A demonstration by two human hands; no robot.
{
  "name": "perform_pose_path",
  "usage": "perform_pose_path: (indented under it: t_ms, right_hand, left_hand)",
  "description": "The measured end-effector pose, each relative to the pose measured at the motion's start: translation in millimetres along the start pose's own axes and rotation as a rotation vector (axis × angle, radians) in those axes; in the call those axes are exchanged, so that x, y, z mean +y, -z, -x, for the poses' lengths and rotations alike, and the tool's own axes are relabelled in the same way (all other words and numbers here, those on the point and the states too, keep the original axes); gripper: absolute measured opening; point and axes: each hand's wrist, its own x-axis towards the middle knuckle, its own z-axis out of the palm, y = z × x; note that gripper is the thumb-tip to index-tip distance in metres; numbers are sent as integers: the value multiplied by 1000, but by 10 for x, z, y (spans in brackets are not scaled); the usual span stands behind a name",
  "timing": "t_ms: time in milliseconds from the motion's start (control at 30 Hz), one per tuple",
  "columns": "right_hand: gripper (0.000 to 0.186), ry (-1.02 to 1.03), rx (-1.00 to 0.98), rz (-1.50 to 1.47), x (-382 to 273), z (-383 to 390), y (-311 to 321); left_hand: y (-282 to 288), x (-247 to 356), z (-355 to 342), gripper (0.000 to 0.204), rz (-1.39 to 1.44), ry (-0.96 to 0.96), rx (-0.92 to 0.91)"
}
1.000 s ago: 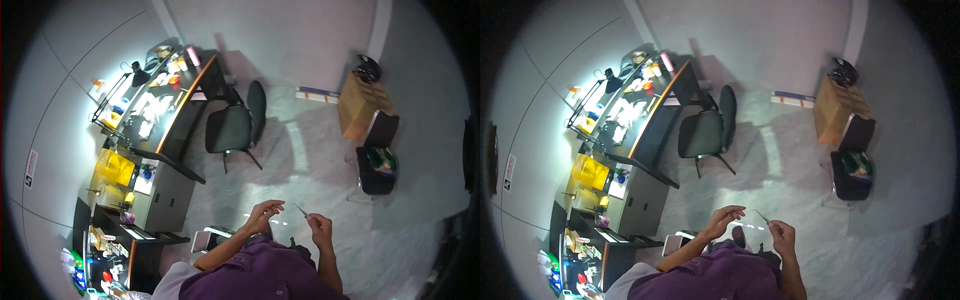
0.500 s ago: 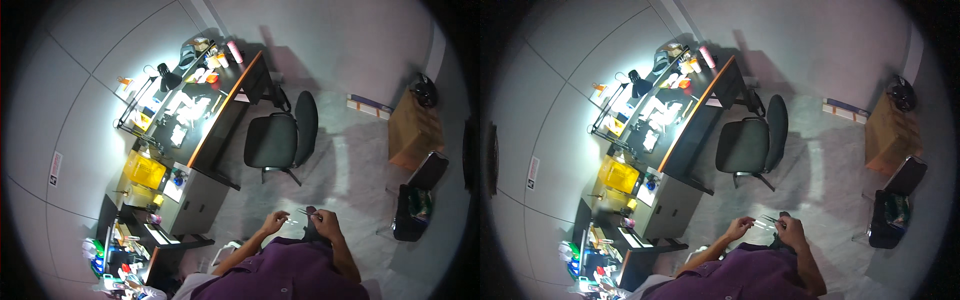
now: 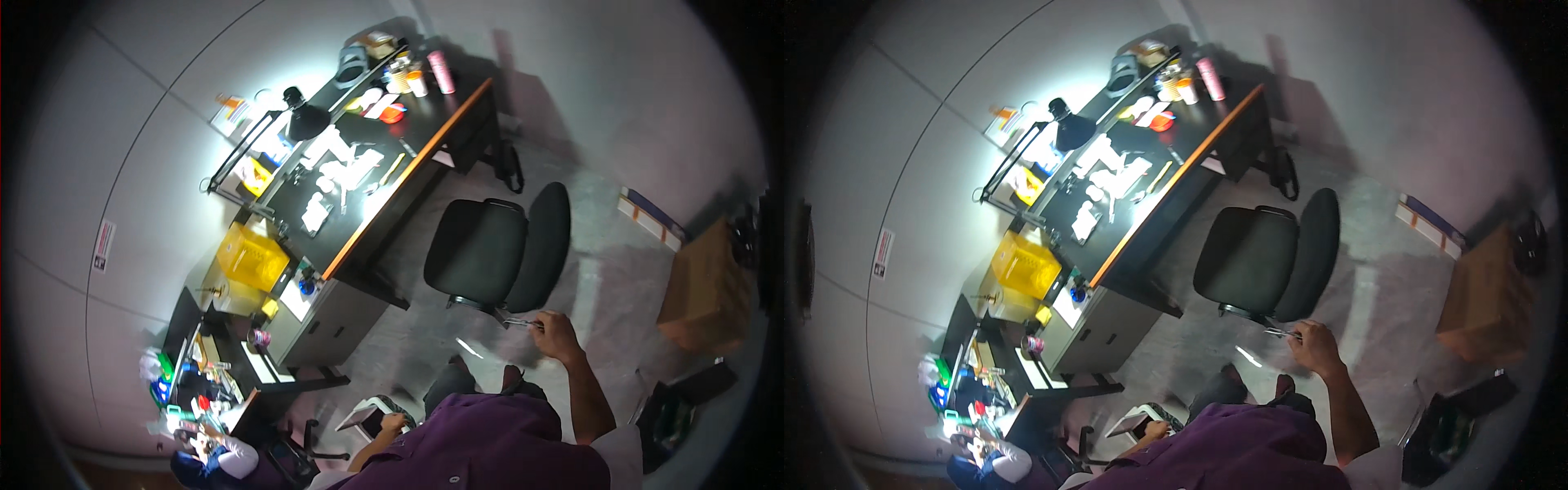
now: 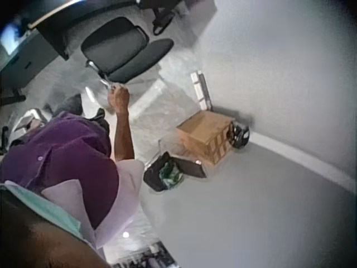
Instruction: The person applies a liquid from a bottle to a dental prosthesis using a small brush, working on various parts of the item held in their hand.
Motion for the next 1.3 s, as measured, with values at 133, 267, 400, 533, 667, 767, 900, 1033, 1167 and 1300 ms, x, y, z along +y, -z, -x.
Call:
perform_pose_path:
  t_ms: [133,267,400,533,667,767,900,1033,1167,1300]
  right_hand:
    - [23,22,-51,-16,-272,-604,-200]
    - [23,92,-79,-80,-754,-1164,-636]
    - [25,160,-105,-112,-1172,-1684,-1207]
    - [28,84,-199,-179,-1787,-2268,-1465]
    - [24,96,-139,-181,-2239,-2864,-1717]
    - [19,162,-79,-173,-2487,-3300,-1859]
    - [17,137,74,-147,-2375,-3828,-1849]
    - [18,143,111,-151,-2617,-4217,-1937]
    - [19,109,11,-149,-2811,-4625,-1957]
    - [21,60,71,-154,-2587,-5377,-1997]
  left_hand:
    - [-469,241,-143,29,-406,-637,-42]
    - [-256,678,-482,29,-463,-598,-22]
    - [436,1215,-938,30,-425,-449,35]
    - [1296,2048,-1487,24,19,-311,-38]
    - [1992,2680,-1939,21,203,-477,119]
    - [2467,2910,-1998,18,354,-514,176]
    - [2548,3681,-1252,18,567,-749,154]
    - [2650,3874,-708,16,627,-894,271]
    - [2763,4152,-683,12,717,-972,379]
    - [3010,4606,-811,10,711,-960,573]
